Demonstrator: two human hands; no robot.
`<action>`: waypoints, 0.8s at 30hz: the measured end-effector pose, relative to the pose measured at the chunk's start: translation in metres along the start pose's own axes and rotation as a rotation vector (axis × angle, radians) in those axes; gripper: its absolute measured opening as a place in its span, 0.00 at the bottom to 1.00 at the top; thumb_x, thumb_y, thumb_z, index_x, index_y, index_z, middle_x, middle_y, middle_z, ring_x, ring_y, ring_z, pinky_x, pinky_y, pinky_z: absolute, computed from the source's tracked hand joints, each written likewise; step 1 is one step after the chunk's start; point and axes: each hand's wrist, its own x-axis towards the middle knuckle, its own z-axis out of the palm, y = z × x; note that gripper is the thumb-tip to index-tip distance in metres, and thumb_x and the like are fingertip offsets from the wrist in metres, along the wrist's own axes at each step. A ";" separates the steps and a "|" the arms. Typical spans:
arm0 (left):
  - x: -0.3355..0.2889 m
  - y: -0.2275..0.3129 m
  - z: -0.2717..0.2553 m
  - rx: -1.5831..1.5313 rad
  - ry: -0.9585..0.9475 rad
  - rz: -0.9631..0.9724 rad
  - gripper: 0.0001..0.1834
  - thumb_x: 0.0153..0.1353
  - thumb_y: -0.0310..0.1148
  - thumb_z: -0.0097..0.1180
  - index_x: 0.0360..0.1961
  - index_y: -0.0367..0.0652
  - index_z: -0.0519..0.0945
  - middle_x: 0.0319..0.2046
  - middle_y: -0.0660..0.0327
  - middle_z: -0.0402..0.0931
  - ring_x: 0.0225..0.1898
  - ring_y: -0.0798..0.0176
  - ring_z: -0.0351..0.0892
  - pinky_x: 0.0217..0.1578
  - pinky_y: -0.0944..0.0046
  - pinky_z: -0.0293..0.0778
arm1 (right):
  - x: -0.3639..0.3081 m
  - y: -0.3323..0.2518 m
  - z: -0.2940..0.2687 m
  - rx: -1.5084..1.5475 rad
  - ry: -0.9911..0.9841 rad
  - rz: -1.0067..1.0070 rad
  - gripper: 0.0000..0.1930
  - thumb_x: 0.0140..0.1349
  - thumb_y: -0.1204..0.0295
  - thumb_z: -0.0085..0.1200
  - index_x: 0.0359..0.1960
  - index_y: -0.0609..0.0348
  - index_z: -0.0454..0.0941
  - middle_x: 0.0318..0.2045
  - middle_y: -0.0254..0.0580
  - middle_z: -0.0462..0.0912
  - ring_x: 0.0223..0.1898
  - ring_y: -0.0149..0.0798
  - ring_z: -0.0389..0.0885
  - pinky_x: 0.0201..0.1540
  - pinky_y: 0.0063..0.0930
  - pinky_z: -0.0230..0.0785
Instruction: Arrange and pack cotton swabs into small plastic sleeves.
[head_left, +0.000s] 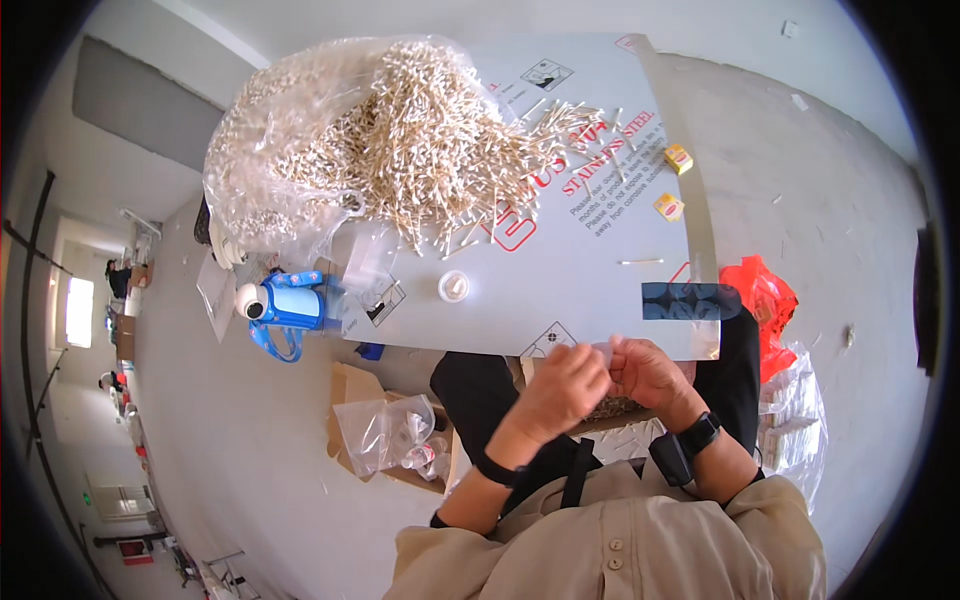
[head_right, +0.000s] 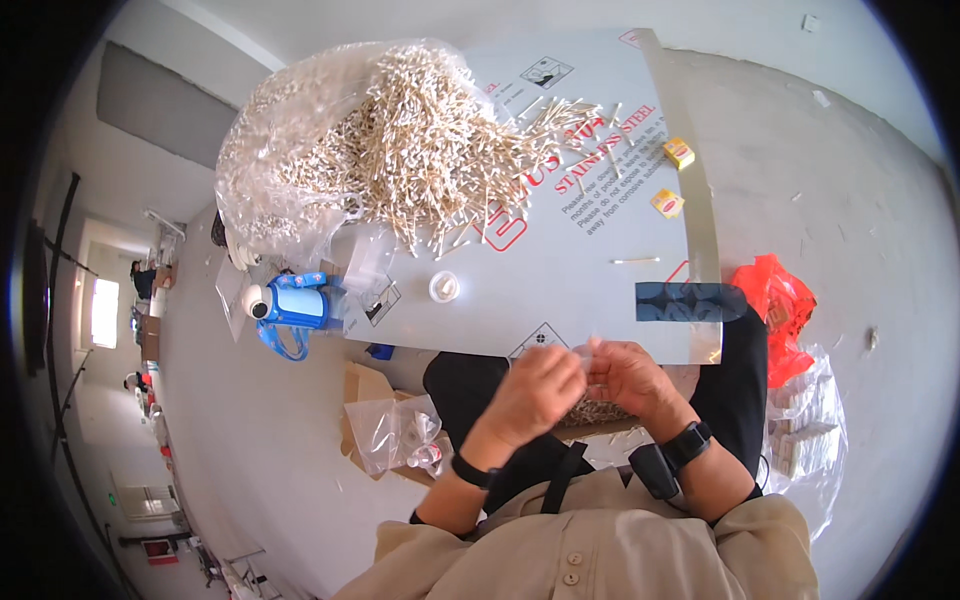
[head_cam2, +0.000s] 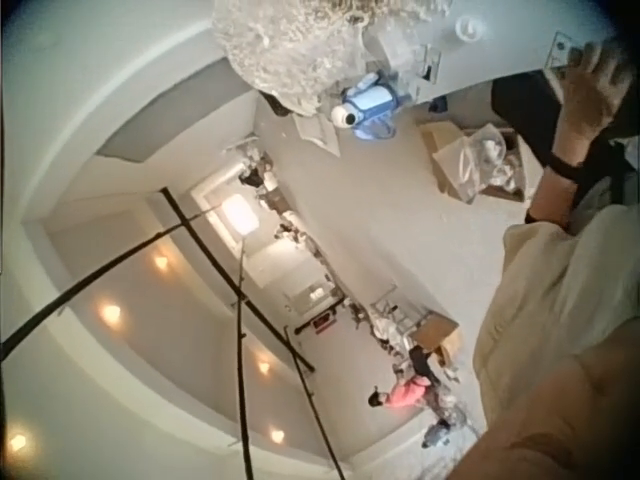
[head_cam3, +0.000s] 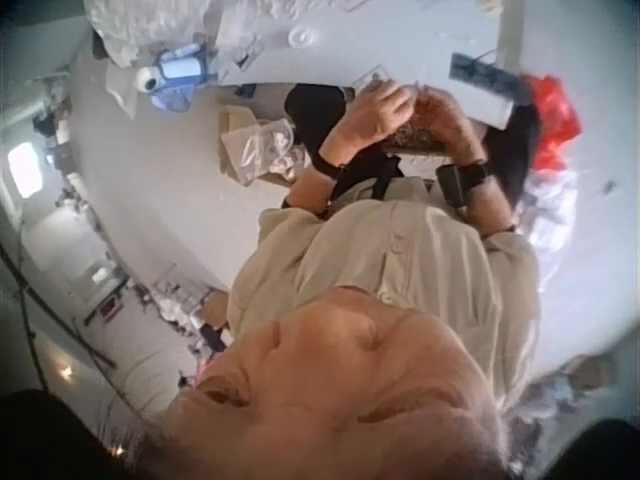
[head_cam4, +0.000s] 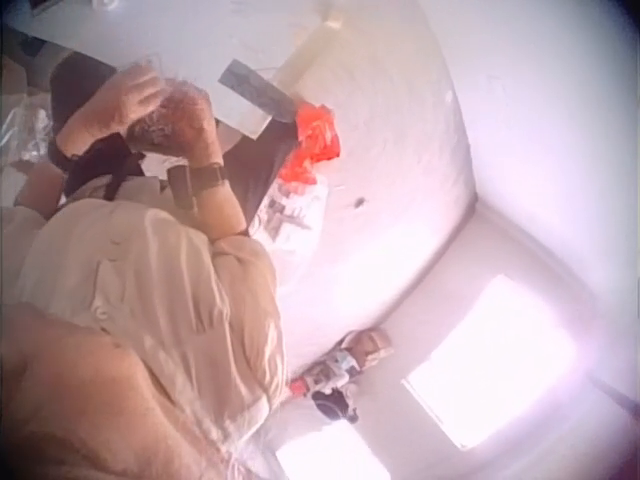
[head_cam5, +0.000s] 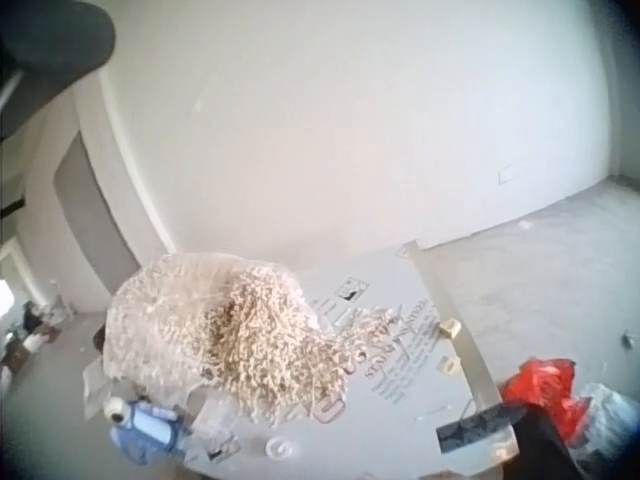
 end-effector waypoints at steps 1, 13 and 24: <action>0.000 0.015 0.008 -0.045 0.002 -0.022 0.08 0.48 0.31 0.54 0.31 0.40 0.76 0.37 0.60 0.73 0.44 0.58 0.74 0.43 0.59 0.72 | 0.001 0.010 -0.010 -0.021 0.015 -0.095 0.11 0.63 0.70 0.58 0.41 0.66 0.80 0.37 0.42 0.83 0.34 0.34 0.83 0.31 0.23 0.74; 0.030 0.045 0.015 -1.189 0.267 -0.951 0.08 0.63 0.31 0.59 0.33 0.35 0.81 0.27 0.65 0.77 0.26 0.74 0.71 0.25 0.74 0.66 | -0.045 -0.003 -0.040 -0.120 0.115 -0.605 0.02 0.62 0.77 0.57 0.34 0.61 0.82 0.27 0.29 0.81 0.28 0.22 0.76 0.32 0.15 0.67; 0.033 0.069 0.024 -1.408 -0.007 -1.062 0.06 0.61 0.27 0.61 0.32 0.34 0.82 0.21 0.66 0.74 0.18 0.79 0.64 0.18 0.77 0.58 | -0.076 -0.015 -0.074 -0.514 -0.106 -0.653 0.05 0.59 0.83 0.55 0.33 0.65 0.82 0.28 0.30 0.82 0.32 0.22 0.77 0.39 0.18 0.70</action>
